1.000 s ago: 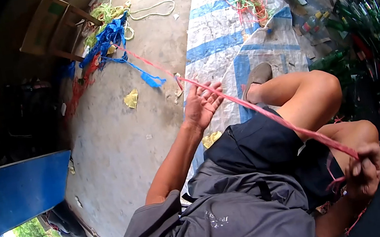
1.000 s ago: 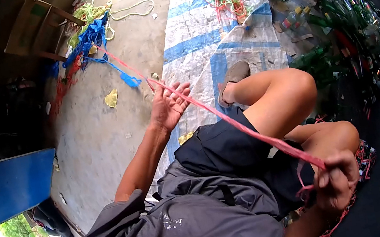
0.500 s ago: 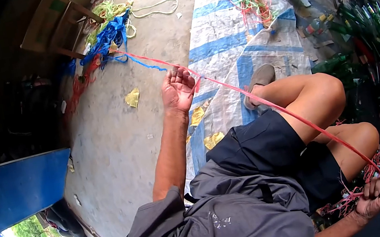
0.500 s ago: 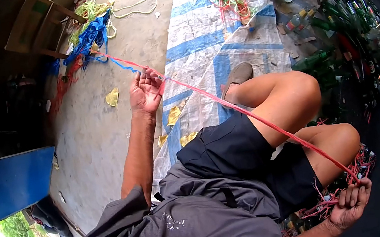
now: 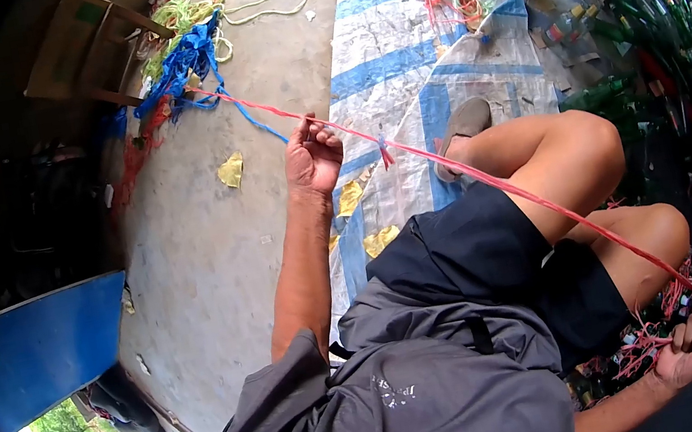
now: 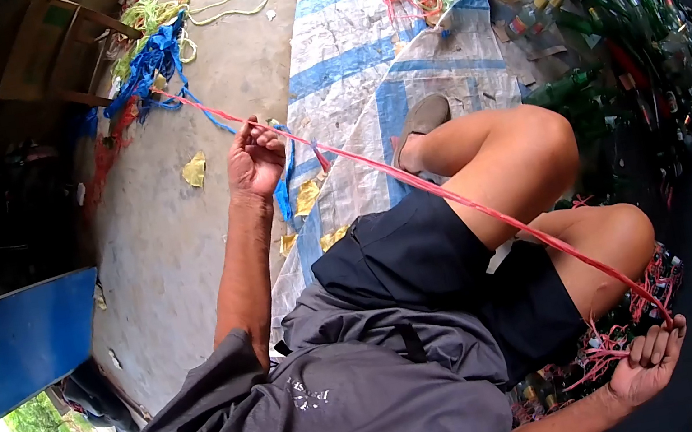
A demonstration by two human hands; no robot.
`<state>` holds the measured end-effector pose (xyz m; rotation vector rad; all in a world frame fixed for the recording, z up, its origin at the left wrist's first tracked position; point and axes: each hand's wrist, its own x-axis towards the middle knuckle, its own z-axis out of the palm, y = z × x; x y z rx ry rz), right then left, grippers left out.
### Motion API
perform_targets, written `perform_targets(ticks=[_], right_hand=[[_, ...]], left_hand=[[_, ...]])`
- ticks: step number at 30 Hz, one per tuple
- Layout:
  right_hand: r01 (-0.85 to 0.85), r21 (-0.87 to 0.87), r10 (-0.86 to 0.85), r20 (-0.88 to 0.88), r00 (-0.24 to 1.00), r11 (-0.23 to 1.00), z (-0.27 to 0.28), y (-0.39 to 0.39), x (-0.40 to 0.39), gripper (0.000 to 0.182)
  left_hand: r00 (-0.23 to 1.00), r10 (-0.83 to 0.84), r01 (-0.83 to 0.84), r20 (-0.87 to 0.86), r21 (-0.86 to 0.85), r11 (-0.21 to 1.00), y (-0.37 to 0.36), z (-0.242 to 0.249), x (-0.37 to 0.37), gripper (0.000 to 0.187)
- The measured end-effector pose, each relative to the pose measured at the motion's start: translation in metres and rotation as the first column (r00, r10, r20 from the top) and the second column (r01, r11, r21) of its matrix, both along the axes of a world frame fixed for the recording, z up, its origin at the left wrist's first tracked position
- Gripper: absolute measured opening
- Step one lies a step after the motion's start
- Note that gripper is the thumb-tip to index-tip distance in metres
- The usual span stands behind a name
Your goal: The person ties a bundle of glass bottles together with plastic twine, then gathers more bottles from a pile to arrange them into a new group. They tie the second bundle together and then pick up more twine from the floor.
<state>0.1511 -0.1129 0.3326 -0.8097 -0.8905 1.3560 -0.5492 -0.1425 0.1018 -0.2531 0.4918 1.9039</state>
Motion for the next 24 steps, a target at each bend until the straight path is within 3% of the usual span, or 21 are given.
perform_targets(ticks=[3,5,9,11,12,13,15,17,18,19,21,23,24], right_hand=[[0.035,0.009,-0.036,0.011,0.999,0.999,0.002,0.0,0.003,0.03],[0.035,0.012,-0.035,0.013,0.999,0.999,0.001,0.002,0.014,0.031],[0.113,0.017,-0.113,-0.01,0.994,0.993,-0.002,0.001,0.065,0.034],[0.01,0.076,-0.001,-0.107,0.994,0.997,-0.002,0.002,0.1,0.034],[0.03,0.1,-0.015,-0.153,0.988,0.995,-0.003,0.001,0.119,0.034],[0.051,0.122,-0.027,-0.196,0.98,0.991,-0.003,0.0,0.135,0.034],[0.149,0.151,-0.124,-0.164,0.979,0.977,-0.006,0.0,0.15,0.035],[0.242,0.155,-0.225,-0.122,0.967,0.958,-0.004,0.004,0.125,0.035],[0.173,0.164,-0.159,-0.093,0.983,0.971,-0.002,0.008,0.105,0.038],[0.284,0.129,-0.282,-0.028,0.959,0.95,0.002,0.012,0.067,0.039],[0.33,0.132,-0.349,0.176,0.92,0.935,0.01,0.024,-0.018,0.041],[0.265,0.091,-0.28,0.31,0.908,0.96,0.004,0.029,-0.071,0.041],[0.15,0.121,-0.185,0.36,0.915,0.981,0.005,0.025,-0.104,0.042]], left_hand=[[0.999,0.03,-0.033,-0.029,-0.105,0.994,0.001,0.024,0.009,0.016],[0.996,0.071,-0.076,-0.051,-0.095,0.993,0.003,0.025,0.008,0.018],[0.996,0.0,0.0,-0.093,0.006,1.0,0.0,0.011,-0.013,0.02],[0.991,-0.014,0.01,-0.132,-0.037,0.999,-0.001,0.008,-0.022,0.021],[0.991,0.006,-0.016,-0.13,-0.073,0.997,0.001,0.016,-0.018,0.023],[0.99,-0.056,0.065,-0.127,0.067,0.996,-0.002,0.011,-0.021,0.024],[0.991,-0.053,0.056,-0.122,0.02,0.998,0.001,0.02,-0.008,0.024],[0.994,-0.014,0.006,-0.111,-0.067,0.998,0.006,0.027,0.011,0.022],[0.988,-0.024,0.008,-0.152,-0.106,0.994,0.007,0.037,0.023,0.022],[0.98,-0.036,0.007,-0.194,-0.146,0.989,0.008,0.047,0.037,0.022],[0.97,-0.134,0.128,-0.203,-0.043,0.991,0.008,0.053,0.058,0.023],[0.935,-0.195,0.182,-0.295,-0.071,0.981,0.01,0.075,0.087,0.026],[0.93,-0.225,0.214,-0.29,-0.072,0.974,0.011,0.084,0.1,0.026]])
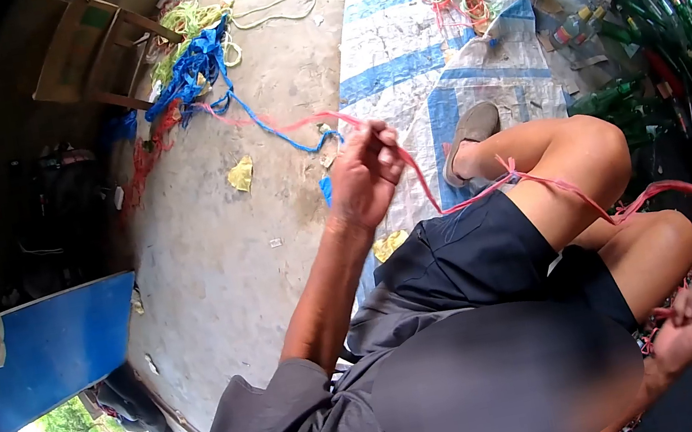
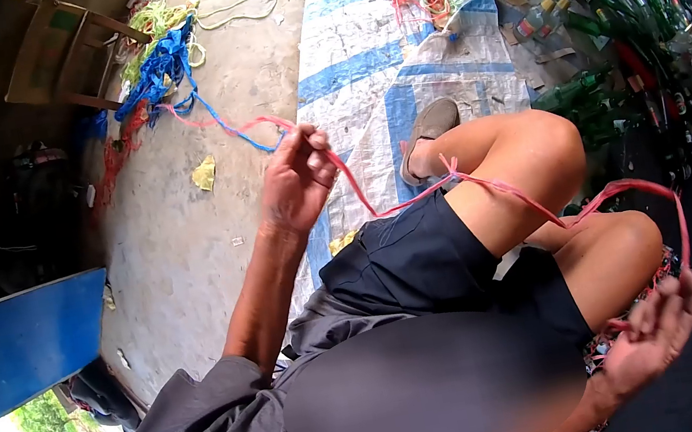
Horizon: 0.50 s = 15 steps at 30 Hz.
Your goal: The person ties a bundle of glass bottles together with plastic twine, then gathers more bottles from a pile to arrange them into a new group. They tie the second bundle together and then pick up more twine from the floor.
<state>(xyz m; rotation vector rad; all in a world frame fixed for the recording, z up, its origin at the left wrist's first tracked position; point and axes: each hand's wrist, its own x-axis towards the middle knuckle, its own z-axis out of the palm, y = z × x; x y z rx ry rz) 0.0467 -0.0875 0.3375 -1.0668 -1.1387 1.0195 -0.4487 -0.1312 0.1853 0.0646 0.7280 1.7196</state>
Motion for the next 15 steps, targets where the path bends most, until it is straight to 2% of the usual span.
perform_targets(ticks=[1,2,4,6,7,9,11,15], right_hand=[[-0.112,0.016,0.111,0.059,0.992,0.994,-0.001,-0.002,-0.03,0.043],[-0.218,0.136,0.162,0.334,0.929,0.967,-0.011,0.003,-0.048,0.046],[-0.395,0.114,0.301,0.47,0.83,0.911,-0.02,0.004,-0.098,0.055],[-0.45,-0.088,0.452,0.328,0.829,0.889,-0.014,-0.005,-0.154,0.066],[-0.439,-0.193,0.48,0.324,0.816,0.877,-0.012,-0.007,-0.172,0.073],[-0.475,-0.328,0.566,0.291,0.771,0.817,-0.008,-0.008,-0.203,0.075],[-0.553,-0.326,0.629,0.21,0.748,0.767,-0.029,-0.008,-0.217,0.072],[-0.643,-0.313,0.703,0.14,0.697,0.7,-0.058,-0.011,-0.229,0.06]], left_hand=[[1.0,-0.031,0.031,0.005,0.0,1.0,0.001,0.009,0.013,0.027],[0.997,-0.071,0.071,0.009,0.024,0.997,0.002,0.019,0.027,0.028],[0.991,-0.131,0.13,-0.002,0.087,0.988,0.006,0.034,0.05,0.029],[0.983,-0.183,0.183,-0.01,0.132,0.974,0.006,0.045,0.069,0.032],[0.978,-0.21,0.209,-0.007,0.149,0.967,0.006,0.048,0.074,0.034],[0.969,-0.236,0.217,0.072,0.21,0.953,0.008,0.051,0.082,0.033],[0.968,-0.233,0.2,0.093,0.276,0.94,0.011,0.056,0.088,0.03],[0.958,-0.252,0.209,0.136,0.271,0.94,0.011,0.053,0.09,0.028]])
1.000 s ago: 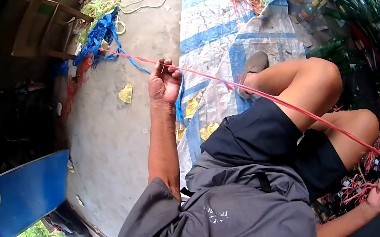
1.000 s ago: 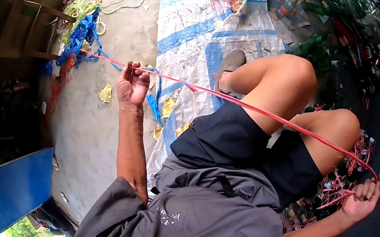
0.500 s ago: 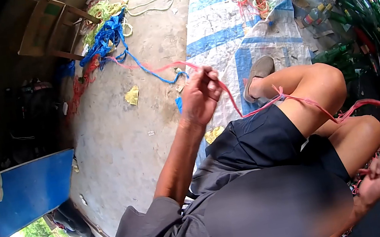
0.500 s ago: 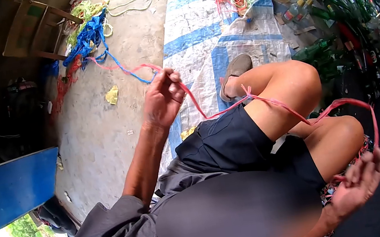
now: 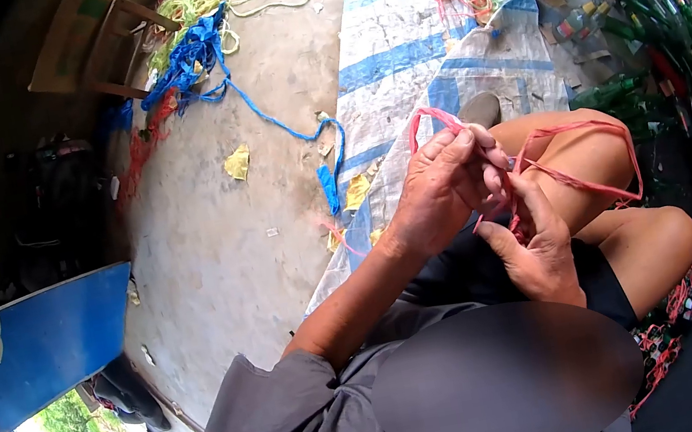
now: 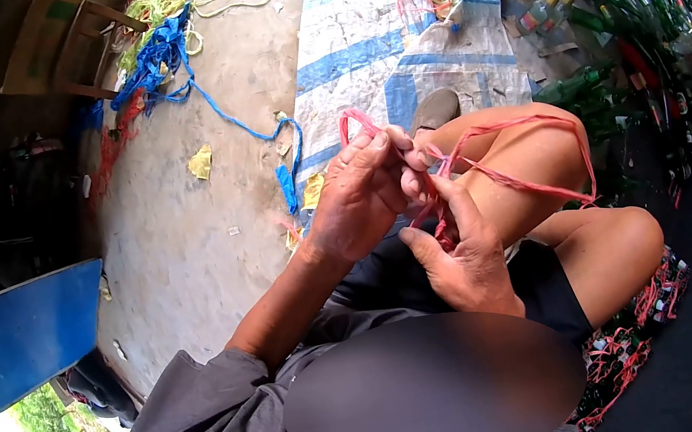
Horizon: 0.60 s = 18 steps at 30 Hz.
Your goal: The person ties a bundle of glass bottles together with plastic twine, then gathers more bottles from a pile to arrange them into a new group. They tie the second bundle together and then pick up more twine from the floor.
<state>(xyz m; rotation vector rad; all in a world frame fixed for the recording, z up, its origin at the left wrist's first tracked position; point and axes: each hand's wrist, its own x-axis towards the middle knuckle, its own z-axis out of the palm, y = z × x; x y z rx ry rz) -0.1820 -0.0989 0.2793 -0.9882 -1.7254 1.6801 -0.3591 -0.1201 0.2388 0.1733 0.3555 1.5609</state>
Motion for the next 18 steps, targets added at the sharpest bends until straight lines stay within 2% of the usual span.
perform_targets(ticks=[2,3,6,7,10,11,12,14,16,18], right_hand=[[0.009,-0.028,-0.01,-0.033,0.999,1.0,-0.006,-0.002,-0.002,0.058],[0.028,-0.099,-0.031,-0.03,0.999,0.995,-0.001,-0.002,0.001,0.048],[0.051,0.011,-0.052,0.064,0.997,0.999,0.006,0.002,0.006,0.034],[0.085,-0.004,-0.085,0.043,0.995,0.996,0.008,0.003,0.006,0.02],[0.139,-0.033,-0.137,0.068,0.988,0.99,0.016,0.007,0.012,0.014],[0.16,0.006,-0.16,0.099,0.982,0.987,0.018,0.01,0.016,0.011],[0.19,-0.012,-0.188,0.098,0.977,0.982,0.02,0.013,0.019,0.01],[0.253,-0.015,-0.251,0.086,0.964,0.967,0.019,0.018,0.031,0.008],[0.319,0.0,-0.317,0.087,0.944,0.948,0.023,0.026,0.045,0.01],[0.394,-0.023,-0.394,0.006,0.919,0.919,0.027,0.034,0.06,0.01]], left_hand=[[0.999,0.003,-0.004,-0.05,-0.021,1.0,0.0,-0.003,-0.001,0.029],[0.997,0.003,-0.005,-0.076,-0.03,1.0,0.0,-0.004,-0.001,0.03],[0.995,0.013,-0.022,-0.099,-0.087,0.996,-0.001,-0.01,-0.007,0.03],[0.991,0.025,-0.036,-0.131,-0.077,0.996,-0.001,-0.005,-0.008,0.029],[0.994,0.043,-0.055,-0.105,-0.112,0.992,-0.001,-0.007,-0.02,0.028],[0.996,0.053,-0.064,-0.077,-0.144,0.987,0.0,-0.009,-0.025,0.026],[0.998,0.067,-0.07,-0.02,-0.227,0.971,0.0,-0.011,-0.031,0.023],[0.99,0.107,-0.087,0.088,-0.212,0.973,-0.001,-0.027,-0.049,0.021],[0.982,0.175,-0.152,0.077,-0.241,0.959,0.0,-0.031,-0.071,0.018],[0.965,0.247,-0.215,0.086,-0.278,0.936,-0.005,-0.051,-0.097,0.017]])
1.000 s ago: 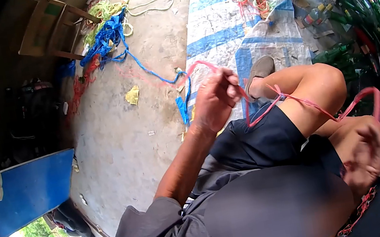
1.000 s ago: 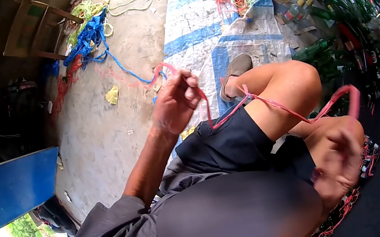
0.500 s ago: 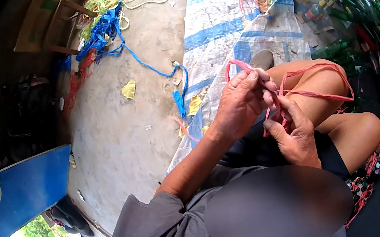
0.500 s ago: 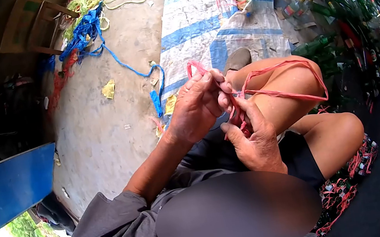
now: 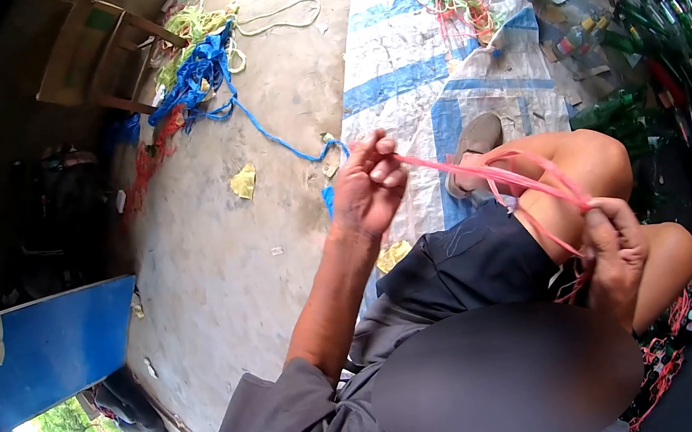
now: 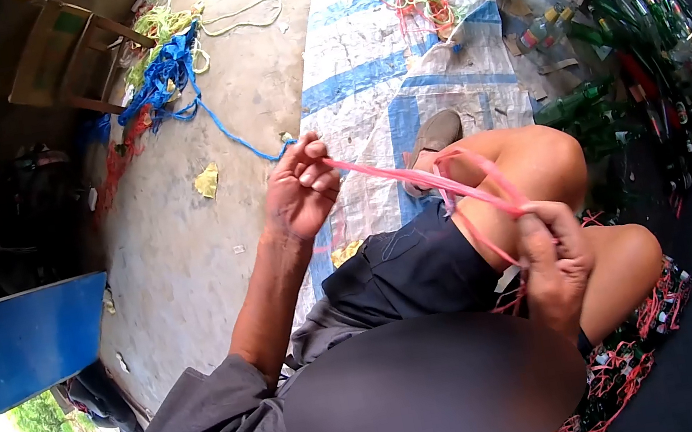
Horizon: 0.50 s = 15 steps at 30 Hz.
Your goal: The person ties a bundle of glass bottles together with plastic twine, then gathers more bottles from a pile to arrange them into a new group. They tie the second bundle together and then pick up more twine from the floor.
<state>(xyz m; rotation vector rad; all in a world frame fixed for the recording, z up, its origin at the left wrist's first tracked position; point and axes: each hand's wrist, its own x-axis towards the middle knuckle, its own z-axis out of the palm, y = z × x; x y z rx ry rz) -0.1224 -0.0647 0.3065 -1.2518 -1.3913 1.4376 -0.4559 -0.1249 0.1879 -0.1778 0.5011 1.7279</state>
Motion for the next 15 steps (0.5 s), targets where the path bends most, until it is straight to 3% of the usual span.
perform_targets(ticks=[4,8,11,13,15], right_hand=[[0.177,-0.099,-0.198,-0.286,0.938,0.979,-0.001,0.023,0.05,0.013],[0.4,-0.168,-0.433,-0.396,0.809,0.901,0.011,0.048,0.109,0.021],[0.288,-0.106,-0.291,-0.612,0.735,0.952,0.006,0.062,0.169,0.026],[0.295,-0.029,-0.242,-0.649,0.721,0.955,0.028,0.062,0.161,0.027],[0.254,0.042,-0.154,-0.695,0.703,0.966,0.009,0.071,0.217,0.027]], left_hand=[[0.991,0.123,-0.128,-0.052,-0.108,0.986,-0.012,-0.026,-0.042,0.013],[0.984,0.169,-0.175,-0.049,-0.153,0.973,-0.027,-0.059,-0.075,0.01],[0.981,0.187,-0.193,-0.057,-0.126,0.973,-0.027,-0.054,-0.083,0.01],[0.976,0.201,-0.211,-0.084,-0.122,0.97,-0.018,-0.042,-0.083,0.011],[0.962,0.223,-0.246,-0.159,-0.148,0.958,-0.004,-0.03,-0.078,0.011]])
